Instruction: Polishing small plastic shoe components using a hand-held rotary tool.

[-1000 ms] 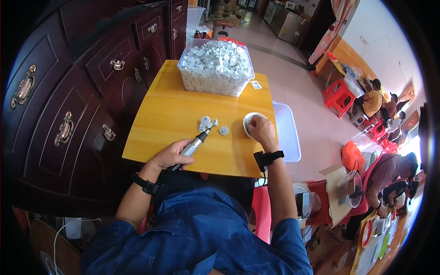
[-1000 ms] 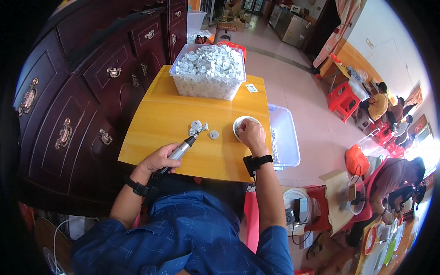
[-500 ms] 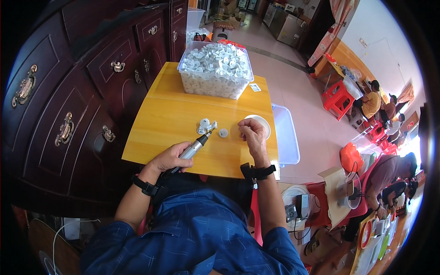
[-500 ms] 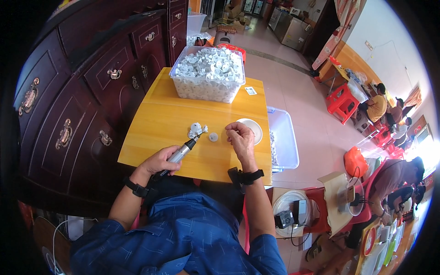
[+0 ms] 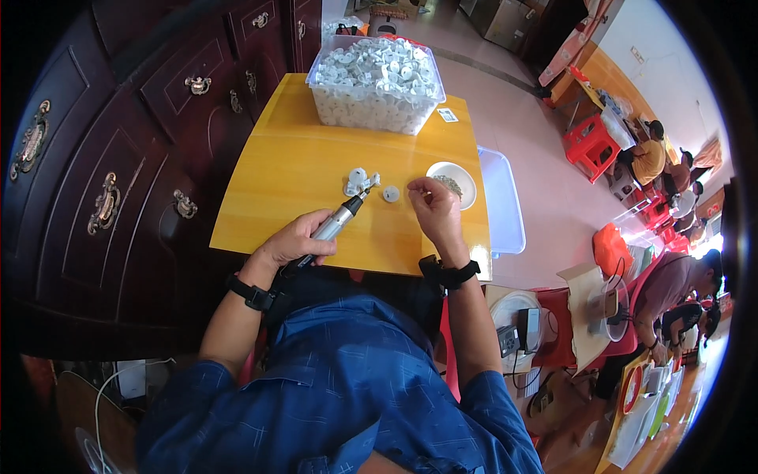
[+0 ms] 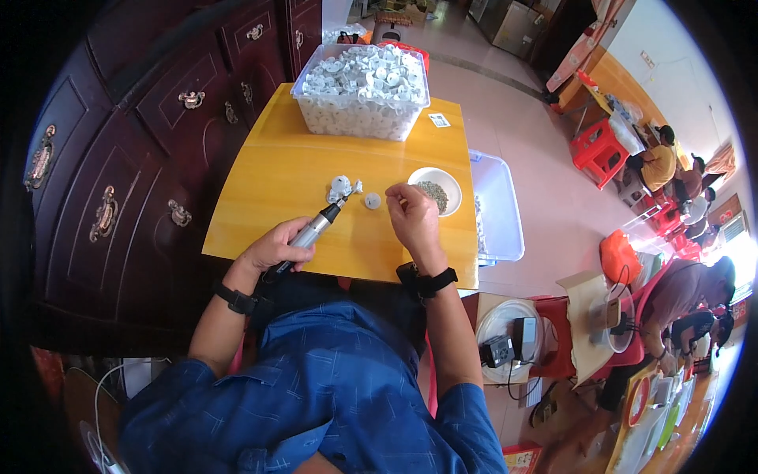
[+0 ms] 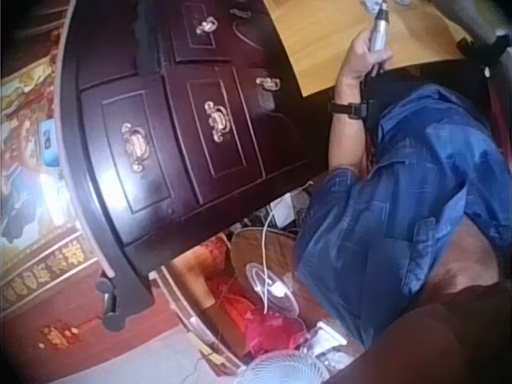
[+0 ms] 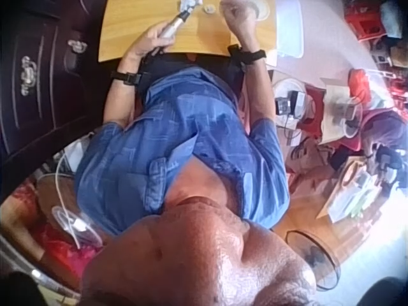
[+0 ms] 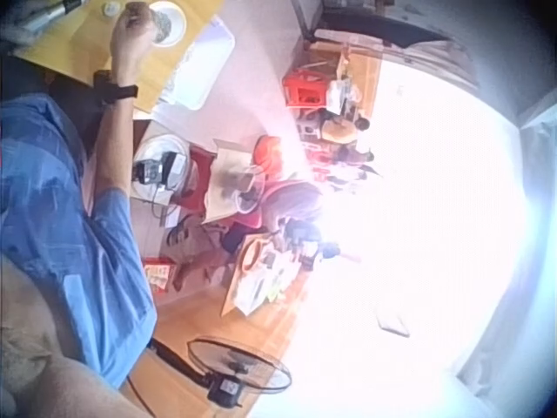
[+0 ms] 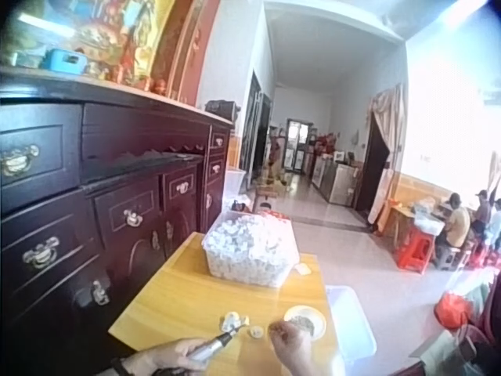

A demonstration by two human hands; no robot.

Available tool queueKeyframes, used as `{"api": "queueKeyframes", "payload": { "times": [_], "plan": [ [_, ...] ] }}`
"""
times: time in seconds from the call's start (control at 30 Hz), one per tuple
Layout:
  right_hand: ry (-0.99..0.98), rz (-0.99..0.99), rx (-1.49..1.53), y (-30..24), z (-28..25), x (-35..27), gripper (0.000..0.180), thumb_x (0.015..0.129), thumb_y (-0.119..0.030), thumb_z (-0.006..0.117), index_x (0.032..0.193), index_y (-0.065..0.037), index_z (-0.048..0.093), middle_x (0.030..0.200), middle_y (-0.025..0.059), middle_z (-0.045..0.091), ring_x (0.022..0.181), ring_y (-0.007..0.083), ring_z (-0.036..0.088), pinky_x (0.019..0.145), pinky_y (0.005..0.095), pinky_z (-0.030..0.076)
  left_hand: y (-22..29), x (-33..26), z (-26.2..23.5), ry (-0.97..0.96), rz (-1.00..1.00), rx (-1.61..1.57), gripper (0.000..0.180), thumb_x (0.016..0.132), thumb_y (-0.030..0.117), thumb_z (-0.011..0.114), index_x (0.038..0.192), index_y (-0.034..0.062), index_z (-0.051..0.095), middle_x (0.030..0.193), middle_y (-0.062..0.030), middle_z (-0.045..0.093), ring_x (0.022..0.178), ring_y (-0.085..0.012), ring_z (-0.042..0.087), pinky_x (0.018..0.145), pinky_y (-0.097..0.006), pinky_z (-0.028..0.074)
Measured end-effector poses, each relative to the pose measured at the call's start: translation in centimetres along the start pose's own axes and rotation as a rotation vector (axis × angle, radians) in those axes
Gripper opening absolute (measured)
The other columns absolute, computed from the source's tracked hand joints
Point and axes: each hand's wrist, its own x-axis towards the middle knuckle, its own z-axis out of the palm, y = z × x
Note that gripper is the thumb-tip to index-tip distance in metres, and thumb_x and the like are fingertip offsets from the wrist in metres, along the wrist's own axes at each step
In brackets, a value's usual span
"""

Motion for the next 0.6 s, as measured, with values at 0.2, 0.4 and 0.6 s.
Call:
{"api": "queueKeyframes", "payload": {
  "times": [0.2, 0.4, 0.6],
  "plan": [
    [-0.084, -0.071, -0.363, 0.9, 0.7, -1.7, 0.01, 0.081, -0.007, 0.064, 0.088, -0.002, 0.068, 0.082, 0.0184, 0.067, 0.077, 0.0364, 0.066, 0.07, 0.0446, 0.054, -0.3, 0.1, 0.0, -0.016, 0.018, -0.021, 0.057, 0.078, 0.019, 0.073, 0.124, -0.0016, 0.047, 0.078, -0.0033, 0.056, 0.056, -0.009, 0.055, 0.053, -0.022, 0.048],
    [-0.119, -0.005, -0.381, 1.6, 1.4, -1.4, 0.011, 0.08, -0.012, 0.065, 0.087, -0.005, 0.069, 0.085, 0.0179, 0.068, 0.079, 0.0364, 0.066, 0.071, 0.0453, 0.054, -0.4, -0.1, 0.0, -0.014, 0.017, -0.027, 0.059, 0.077, 0.019, 0.073, 0.126, -0.002, 0.046, 0.078, -0.0033, 0.056, 0.057, -0.0092, 0.055, 0.054, -0.023, 0.049],
    [-0.248, -0.045, -0.399, 2.3, 1.0, 0.1, 0.01, 0.078, -0.014, 0.067, 0.083, -0.006, 0.069, 0.087, 0.016, 0.069, 0.079, 0.0351, 0.067, 0.072, 0.0448, 0.054, 0.0, -0.1, 0.2, -0.004, 0.0, -0.023, 0.062, 0.077, 0.018, 0.073, 0.128, -0.0022, 0.044, 0.079, -0.0033, 0.056, 0.058, -0.0094, 0.056, 0.055, -0.023, 0.049]
  ]
}}
